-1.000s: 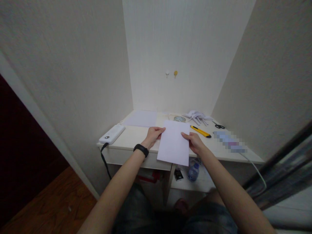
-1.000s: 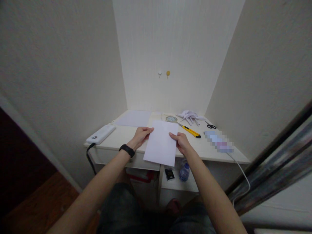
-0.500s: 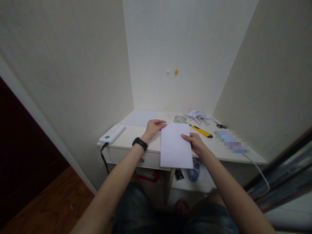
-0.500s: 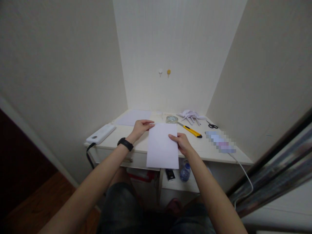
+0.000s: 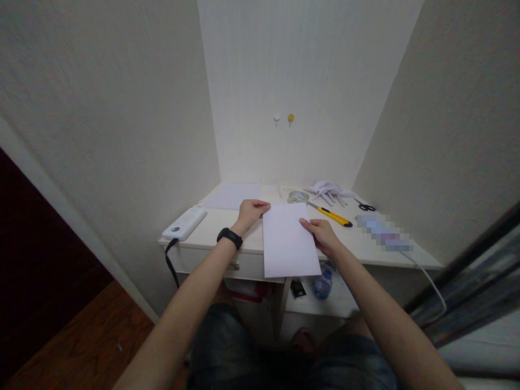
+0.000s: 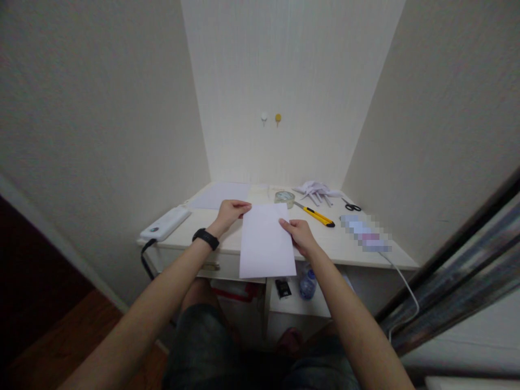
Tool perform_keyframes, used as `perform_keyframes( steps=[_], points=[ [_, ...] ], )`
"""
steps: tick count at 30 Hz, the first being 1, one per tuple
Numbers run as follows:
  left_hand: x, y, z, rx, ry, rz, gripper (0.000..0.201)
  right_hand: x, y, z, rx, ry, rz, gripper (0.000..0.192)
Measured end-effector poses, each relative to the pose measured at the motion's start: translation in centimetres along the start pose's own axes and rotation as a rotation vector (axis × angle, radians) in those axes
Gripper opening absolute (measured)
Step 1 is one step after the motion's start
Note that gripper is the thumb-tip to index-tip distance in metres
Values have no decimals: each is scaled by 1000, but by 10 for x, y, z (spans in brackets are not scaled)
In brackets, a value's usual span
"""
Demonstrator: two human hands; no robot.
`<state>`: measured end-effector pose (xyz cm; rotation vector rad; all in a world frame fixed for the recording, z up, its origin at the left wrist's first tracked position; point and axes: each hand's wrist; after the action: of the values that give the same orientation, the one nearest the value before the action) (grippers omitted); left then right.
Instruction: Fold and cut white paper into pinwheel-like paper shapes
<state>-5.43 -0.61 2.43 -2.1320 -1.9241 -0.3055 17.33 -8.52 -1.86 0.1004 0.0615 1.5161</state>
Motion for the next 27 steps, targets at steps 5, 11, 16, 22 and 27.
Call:
perform_keyframes(
  steps=[5,11,16,22,27],
  points=[
    [2,-7,7,39,-71,-67,8,3,0,-4,-97,-67,-90,48],
    [3,-10,14,-67,-181,-171,9,11,-4,8,3,49,-85,35],
    [4,1,13,-69,-202,-126,7,33,7,10,64,68,-25,26],
    [19,8,22,-24,-256,-89,9,63,15,4,52,70,-207,12],
    [32,8,31,-24,-303,-139,12,69,11,5,82,64,-230,17]
  ],
)
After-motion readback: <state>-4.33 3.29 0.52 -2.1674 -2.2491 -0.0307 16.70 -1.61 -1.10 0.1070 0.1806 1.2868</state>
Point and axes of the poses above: each hand's wrist, its own x-axis towards the middle knuckle, its own y-axis out of the palm, z = x × y, and after that the axes turned 3 degrees about -x, right-handed
